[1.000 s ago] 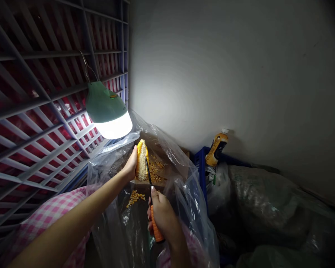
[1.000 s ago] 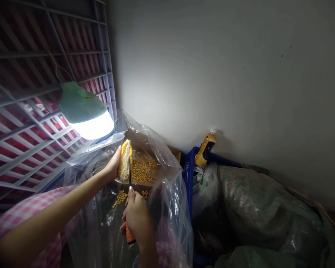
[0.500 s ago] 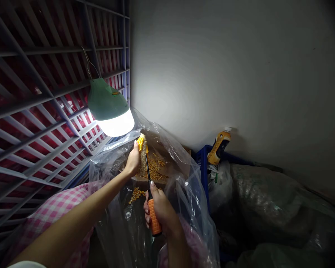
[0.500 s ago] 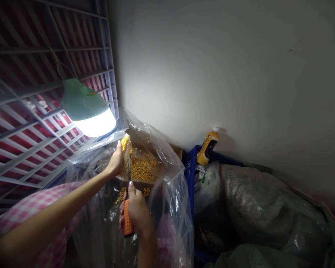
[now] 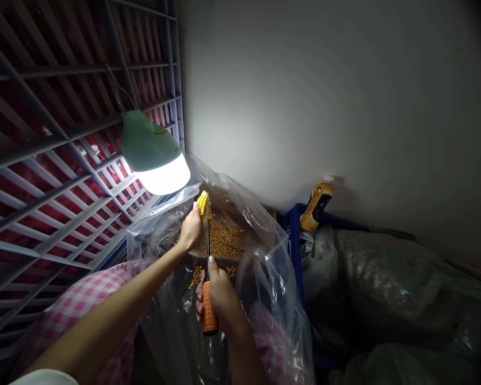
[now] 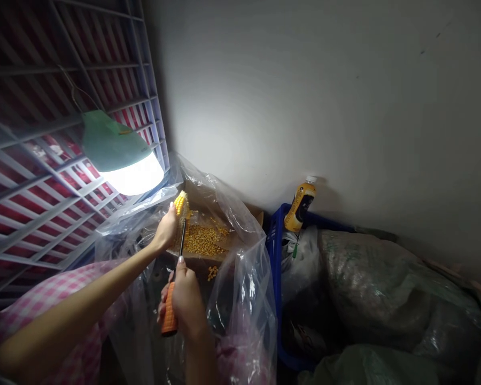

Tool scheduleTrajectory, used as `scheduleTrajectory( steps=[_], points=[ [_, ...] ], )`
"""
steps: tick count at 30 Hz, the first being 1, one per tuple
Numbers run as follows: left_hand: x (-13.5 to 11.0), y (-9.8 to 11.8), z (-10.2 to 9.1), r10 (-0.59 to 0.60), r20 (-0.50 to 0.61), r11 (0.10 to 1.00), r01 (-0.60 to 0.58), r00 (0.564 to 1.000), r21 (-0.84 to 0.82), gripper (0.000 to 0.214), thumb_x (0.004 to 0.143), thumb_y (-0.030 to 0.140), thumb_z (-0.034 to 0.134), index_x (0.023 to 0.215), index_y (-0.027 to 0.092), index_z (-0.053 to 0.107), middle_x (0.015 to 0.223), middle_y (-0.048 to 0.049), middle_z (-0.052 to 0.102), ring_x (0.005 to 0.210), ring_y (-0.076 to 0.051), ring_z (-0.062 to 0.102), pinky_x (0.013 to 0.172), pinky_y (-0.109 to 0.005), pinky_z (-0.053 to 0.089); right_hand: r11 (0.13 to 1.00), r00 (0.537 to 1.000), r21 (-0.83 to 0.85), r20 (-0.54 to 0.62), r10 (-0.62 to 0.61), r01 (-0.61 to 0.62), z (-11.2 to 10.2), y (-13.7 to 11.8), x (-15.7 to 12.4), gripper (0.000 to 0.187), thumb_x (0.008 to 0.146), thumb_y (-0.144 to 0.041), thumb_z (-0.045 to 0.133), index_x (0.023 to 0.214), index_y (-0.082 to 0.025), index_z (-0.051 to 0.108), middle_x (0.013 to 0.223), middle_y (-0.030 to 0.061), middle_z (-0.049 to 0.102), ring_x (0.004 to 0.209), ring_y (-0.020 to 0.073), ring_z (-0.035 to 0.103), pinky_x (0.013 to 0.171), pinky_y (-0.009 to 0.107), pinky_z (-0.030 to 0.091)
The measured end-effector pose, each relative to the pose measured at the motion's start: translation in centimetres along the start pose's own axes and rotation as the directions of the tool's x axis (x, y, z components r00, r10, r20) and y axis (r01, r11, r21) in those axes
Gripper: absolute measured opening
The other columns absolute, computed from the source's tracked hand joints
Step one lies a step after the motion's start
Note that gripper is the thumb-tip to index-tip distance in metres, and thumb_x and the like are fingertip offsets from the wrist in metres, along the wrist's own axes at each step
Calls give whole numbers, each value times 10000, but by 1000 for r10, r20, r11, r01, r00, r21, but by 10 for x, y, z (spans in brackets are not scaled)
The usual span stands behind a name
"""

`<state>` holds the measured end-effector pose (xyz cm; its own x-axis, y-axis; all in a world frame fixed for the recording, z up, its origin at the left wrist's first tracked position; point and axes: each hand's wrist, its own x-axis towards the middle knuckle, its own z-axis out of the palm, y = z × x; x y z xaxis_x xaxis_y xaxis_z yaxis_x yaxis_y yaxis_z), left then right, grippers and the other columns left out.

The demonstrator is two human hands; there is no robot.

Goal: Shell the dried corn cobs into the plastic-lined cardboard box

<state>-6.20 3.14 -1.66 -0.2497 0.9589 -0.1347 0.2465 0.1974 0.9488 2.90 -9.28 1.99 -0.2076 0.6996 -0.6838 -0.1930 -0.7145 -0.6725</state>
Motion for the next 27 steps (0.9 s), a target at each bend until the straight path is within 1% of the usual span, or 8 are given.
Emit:
scheduleTrajectory(
  steps=[4, 10, 13, 16, 19, 23, 25, 27],
  points=[
    [2, 0, -1, -33, -1, 999, 33, 999, -4, 711, 808, 630, 186, 1104, 126, 591, 1194, -124, 562, 1110, -267, 500, 965, -309, 332, 984, 978, 160, 201, 49, -82, -1, -9, -5, 429, 867, -523, 104, 698, -205, 339, 414, -87, 337, 263, 40, 276, 317, 147, 276],
    [-3, 1, 1, -20, 19, 999, 19, 1000, 38, 735, 816, 619, 163, 1143, 91, 556, 1198, -152, 551, 1117, -273, 488, 965, -325, 322, 946, 968, -321, -217, -127, 52, 1, 4, 4, 374, 842, -526, 288, 703, -194, 390, 451, -67, 394, 231, 71, 342, 276, 196, 297],
    [-2, 1, 0, -14, 11, 998, 13, 1000, 65, 727, 824, 605, 153, 1130, 87, 561, 1182, -157, 561, 1104, -267, 497, 950, -323, 332, 999, 1000, -41, -1, 14, -14, -2, -4, 0, 403, 856, -541, 202, 710, -204, 368, 433, -76, 377, 254, 59, 334, 295, 170, 290],
    [-1, 2, -1, -16, -3, 997, 16, 1000, 82, 723, 832, 591, 131, 1130, 94, 563, 1172, -149, 570, 1091, -256, 508, 934, -318, 346, 971, 968, 205, 241, 71, -122, -4, -11, -4, 448, 858, -557, 120, 696, -208, 349, 416, -88, 344, 269, 41, 277, 309, 152, 278],
    [-2, 1, 1, -9, 1, 994, 9, 1000, 107, 734, 836, 581, 120, 1145, 76, 554, 1171, -167, 566, 1082, -263, 515, 928, -334, 350, 999, 1000, 44, 26, 15, -17, -2, -2, 3, 410, 857, -543, 212, 684, -205, 366, 406, -86, 353, 257, 46, 282, 302, 166, 271],
    [-4, -2, 3, 4, 6, 991, -5, 1000, 133, 743, 833, 585, 112, 1141, 77, 558, 1173, -180, 562, 1087, -280, 513, 928, -354, 349, 954, 940, -285, -291, -175, 90, 4, 13, 14, 327, 830, -482, 399, 656, -205, 382, 394, -80, 349, 240, 64, 305, 286, 193, 247],
    [-3, -2, 2, 5, 4, 990, -6, 1000, 140, 742, 833, 586, 109, 1139, 82, 559, 1173, -175, 563, 1094, -281, 510, 933, -356, 347, 972, 963, -226, -241, -119, 64, 3, 10, 12, 337, 839, -493, 363, 662, -207, 372, 395, -73, 368, 245, 72, 325, 291, 193, 250],
    [-2, -1, 1, 2, 1, 990, -2, 1000, 140, 742, 837, 580, 103, 1141, 79, 558, 1174, -170, 564, 1098, -273, 508, 936, -348, 347, 1000, 999, -24, -41, 14, -15, -1, -1, 7, 380, 863, -518, 243, 680, -208, 363, 403, -69, 388, 255, 67, 325, 302, 180, 257]
  ],
)
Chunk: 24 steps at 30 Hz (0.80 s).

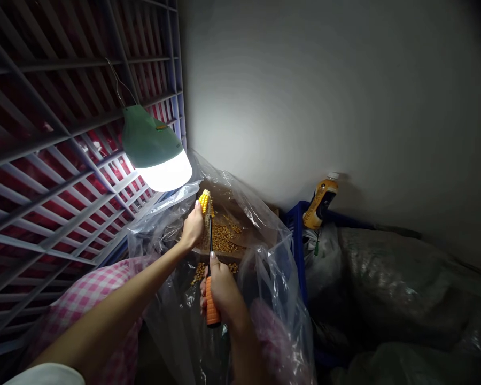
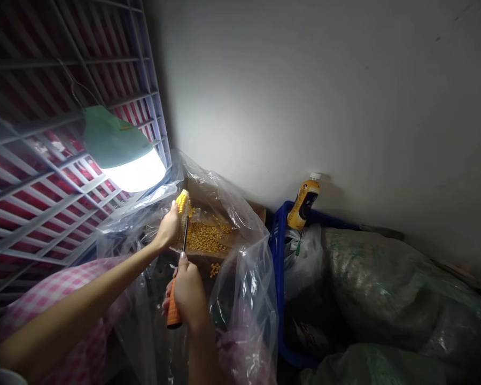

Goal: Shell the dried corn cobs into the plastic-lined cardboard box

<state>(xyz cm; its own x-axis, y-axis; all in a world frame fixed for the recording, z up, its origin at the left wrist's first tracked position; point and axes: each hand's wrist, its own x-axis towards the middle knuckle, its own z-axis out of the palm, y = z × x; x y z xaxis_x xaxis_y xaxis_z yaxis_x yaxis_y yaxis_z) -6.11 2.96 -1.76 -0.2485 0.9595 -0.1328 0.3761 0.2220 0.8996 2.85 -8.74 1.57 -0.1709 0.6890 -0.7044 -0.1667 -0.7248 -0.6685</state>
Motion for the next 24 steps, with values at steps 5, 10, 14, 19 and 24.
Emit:
scheduleTrajectory(
  steps=[5, 10, 14, 19, 24],
  points=[
    [1, 3, -3, -2, 1, 1000, 2, 1000, -26, 735, 838, 580, 107, 1153, 85, 551, 1168, -152, 572, 1092, -253, 515, 941, -331, 352, 925, 898, 309, 435, 72, -224, -15, -20, -13, 460, 885, -492, 52, 653, -200, 322, 387, -89, 304, 258, 42, 229, 297, 145, 230],
    [-4, 0, 0, 27, 37, 999, -26, 999, -23, 739, 829, 599, 131, 1150, 84, 553, 1179, -148, 565, 1118, -262, 494, 957, -348, 337, 998, 999, -52, 28, 25, -24, -16, -6, -9, 406, 832, -582, 256, 710, -208, 359, 420, -76, 403, 261, 77, 360, 285, 198, 329],
    [-6, -1, 0, 35, 61, 999, -35, 997, 2, 738, 825, 602, 139, 1128, 86, 570, 1148, -141, 587, 1086, -267, 516, 942, -343, 353, 997, 996, -27, 53, 67, -66, -20, -7, -10, 410, 829, -586, 261, 711, -207, 363, 418, -72, 403, 260, 74, 355, 282, 196, 333],
    [-4, 3, -3, 36, 50, 999, -35, 998, -24, 749, 823, 608, 129, 1145, 85, 556, 1167, -147, 573, 1085, -267, 515, 946, -353, 349, 935, 886, 279, 458, 72, -220, -27, -18, -14, 470, 865, -549, 100, 651, -200, 329, 383, -89, 305, 251, 37, 227, 278, 140, 250],
    [-5, 2, -1, 30, 81, 999, -27, 996, -28, 742, 824, 603, 141, 1140, 83, 564, 1180, -142, 567, 1122, -262, 490, 969, -343, 332, 999, 999, -22, 34, 43, -42, -20, -5, -10, 410, 826, -587, 276, 705, -205, 364, 410, -73, 404, 257, 73, 358, 288, 182, 307]
  ],
)
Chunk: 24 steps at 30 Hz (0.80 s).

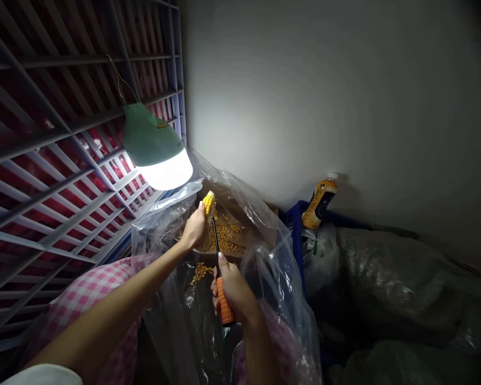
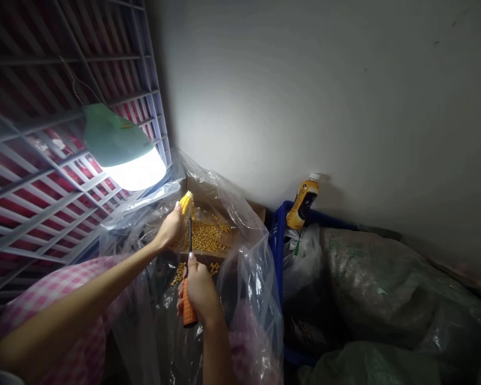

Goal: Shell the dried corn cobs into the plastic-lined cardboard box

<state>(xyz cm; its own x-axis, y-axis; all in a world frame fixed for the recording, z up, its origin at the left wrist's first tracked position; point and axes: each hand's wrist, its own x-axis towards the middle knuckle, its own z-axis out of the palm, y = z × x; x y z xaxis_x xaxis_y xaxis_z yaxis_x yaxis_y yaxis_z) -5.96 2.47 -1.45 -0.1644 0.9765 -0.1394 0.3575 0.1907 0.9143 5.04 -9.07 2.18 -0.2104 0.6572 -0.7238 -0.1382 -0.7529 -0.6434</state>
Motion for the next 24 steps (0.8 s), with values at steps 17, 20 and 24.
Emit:
scheduleTrajectory(
  steps=[17, 20, 24],
  points=[
    [-1, -2, 3, 15, 4, 1000, -15, 1000, -7, 686, 837, 577, 163, 1097, 100, 582, 1146, -129, 589, 1096, -251, 509, 973, -335, 337, 977, 984, -210, -169, -59, 22, 12, 6, 12, 395, 827, -578, 286, 707, -210, 365, 385, -74, 389, 249, 107, 397, 271, 219, 339],
    [1, -2, 1, -7, -2, 1000, 7, 1000, -7, 692, 837, 577, 160, 1102, 94, 579, 1142, -128, 593, 1077, -247, 525, 962, -327, 349, 989, 991, 137, 127, 33, -50, 2, -5, 4, 450, 830, -607, 205, 692, -206, 356, 394, -83, 380, 260, 57, 334, 294, 173, 322],
    [2, 2, -2, -19, 6, 999, 19, 1000, -31, 699, 842, 569, 152, 1129, 82, 564, 1171, -125, 576, 1097, -240, 515, 967, -315, 345, 911, 895, 367, 446, 4, -187, -9, -14, -1, 491, 848, -589, 123, 646, -196, 336, 379, -92, 315, 258, 29, 230, 281, 133, 251]
  ],
)
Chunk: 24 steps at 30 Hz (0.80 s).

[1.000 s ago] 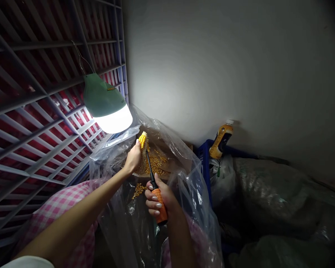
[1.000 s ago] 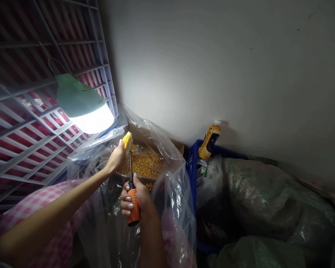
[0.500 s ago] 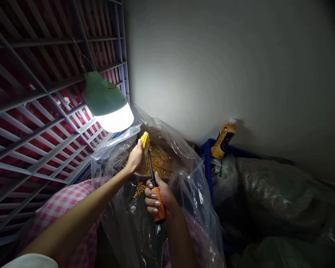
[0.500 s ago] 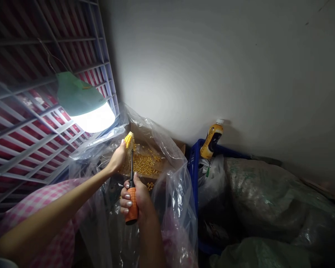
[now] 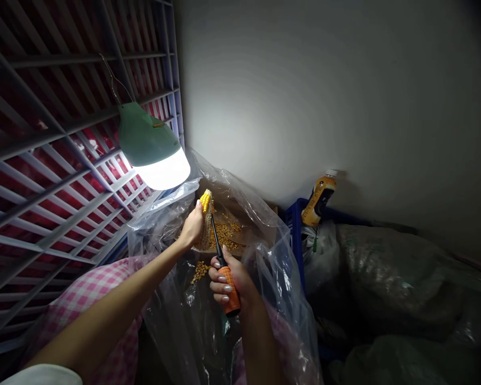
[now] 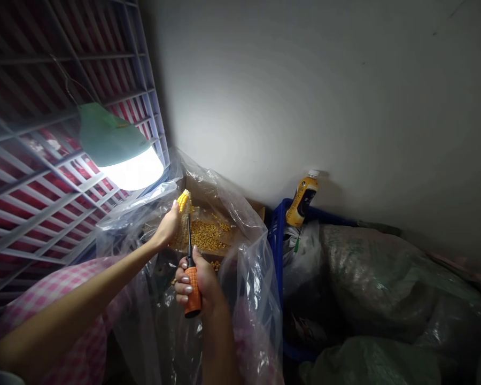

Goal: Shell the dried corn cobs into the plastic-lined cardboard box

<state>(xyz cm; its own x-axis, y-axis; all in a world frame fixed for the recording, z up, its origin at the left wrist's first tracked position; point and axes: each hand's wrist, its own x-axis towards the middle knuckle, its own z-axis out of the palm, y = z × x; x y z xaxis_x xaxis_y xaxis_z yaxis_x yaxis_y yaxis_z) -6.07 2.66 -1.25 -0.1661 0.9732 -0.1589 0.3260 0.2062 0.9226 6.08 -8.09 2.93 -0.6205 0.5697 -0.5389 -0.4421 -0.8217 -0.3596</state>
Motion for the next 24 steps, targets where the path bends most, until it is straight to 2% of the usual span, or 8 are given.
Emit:
scheduleTrajectory(
  steps=[3, 8, 10, 12, 14, 17, 20, 24],
  points=[
    [-2, 3, -1, -5, 9, 1000, 5, 1000, -3, 702, 844, 566, 149, 1154, 78, 548, 1209, -132, 547, 1127, -243, 491, 986, -326, 323, 984, 987, -170, -142, -79, 55, -2, 7, 5, 462, 847, -585, 171, 661, -201, 346, 383, -88, 350, 250, 43, 283, 274, 149, 281],
    [-4, 2, 1, -6, 44, 1000, 7, 999, -6, 719, 833, 589, 148, 1130, 87, 568, 1189, -132, 564, 1124, -240, 495, 986, -319, 329, 744, 779, -667, -483, -399, -33, -5, 25, 17, 414, 808, -596, 317, 676, -208, 376, 363, -77, 376, 233, 105, 383, 245, 206, 314],
    [-4, 0, 1, -4, 45, 1000, 4, 999, -4, 716, 829, 593, 154, 1125, 94, 572, 1185, -128, 568, 1124, -239, 495, 983, -312, 333, 752, 786, -658, -483, -385, -35, -4, 24, 17, 417, 804, -601, 320, 677, -208, 378, 368, -75, 380, 234, 104, 384, 246, 205, 309],
    [-2, -1, 1, -13, 45, 1000, 14, 999, -5, 712, 825, 599, 158, 1119, 103, 576, 1180, -121, 573, 1117, -237, 501, 976, -307, 342, 860, 867, -509, -421, -265, 15, -3, 17, 12, 430, 810, -613, 280, 685, -211, 369, 383, -78, 393, 241, 86, 368, 261, 195, 315],
    [-1, -1, 1, -28, 42, 999, 29, 999, -17, 714, 824, 599, 152, 1110, 105, 580, 1168, -118, 581, 1105, -234, 512, 970, -306, 351, 958, 956, -283, -266, -121, 42, -2, 9, 7, 458, 827, -613, 203, 678, -208, 358, 387, -84, 381, 247, 57, 320, 274, 170, 305],
    [0, 0, 0, -38, 33, 998, 40, 999, -43, 713, 828, 590, 145, 1108, 96, 576, 1160, -126, 584, 1099, -232, 517, 973, -317, 347, 997, 999, -72, -47, -25, 22, 0, 2, 2, 489, 847, -589, 123, 647, -199, 339, 374, -92, 325, 249, 31, 239, 272, 136, 253],
    [-2, 2, 0, -50, 50, 997, 53, 997, -59, 702, 827, 588, 149, 1087, 104, 586, 1138, -128, 597, 1091, -225, 524, 967, -316, 352, 984, 986, -169, -143, -82, 58, -1, 8, 6, 467, 846, -588, 154, 666, -202, 345, 385, -92, 346, 247, 36, 269, 278, 143, 268],
    [-5, 1, 1, -59, 77, 997, 62, 995, -44, 718, 809, 619, 161, 1038, 106, 609, 1097, -141, 617, 1069, -236, 539, 952, -327, 366, 843, 842, -538, -457, -288, -4, -4, 19, 13, 429, 799, -623, 293, 738, -207, 374, 395, -83, 397, 244, 83, 369, 275, 200, 328]
  ],
)
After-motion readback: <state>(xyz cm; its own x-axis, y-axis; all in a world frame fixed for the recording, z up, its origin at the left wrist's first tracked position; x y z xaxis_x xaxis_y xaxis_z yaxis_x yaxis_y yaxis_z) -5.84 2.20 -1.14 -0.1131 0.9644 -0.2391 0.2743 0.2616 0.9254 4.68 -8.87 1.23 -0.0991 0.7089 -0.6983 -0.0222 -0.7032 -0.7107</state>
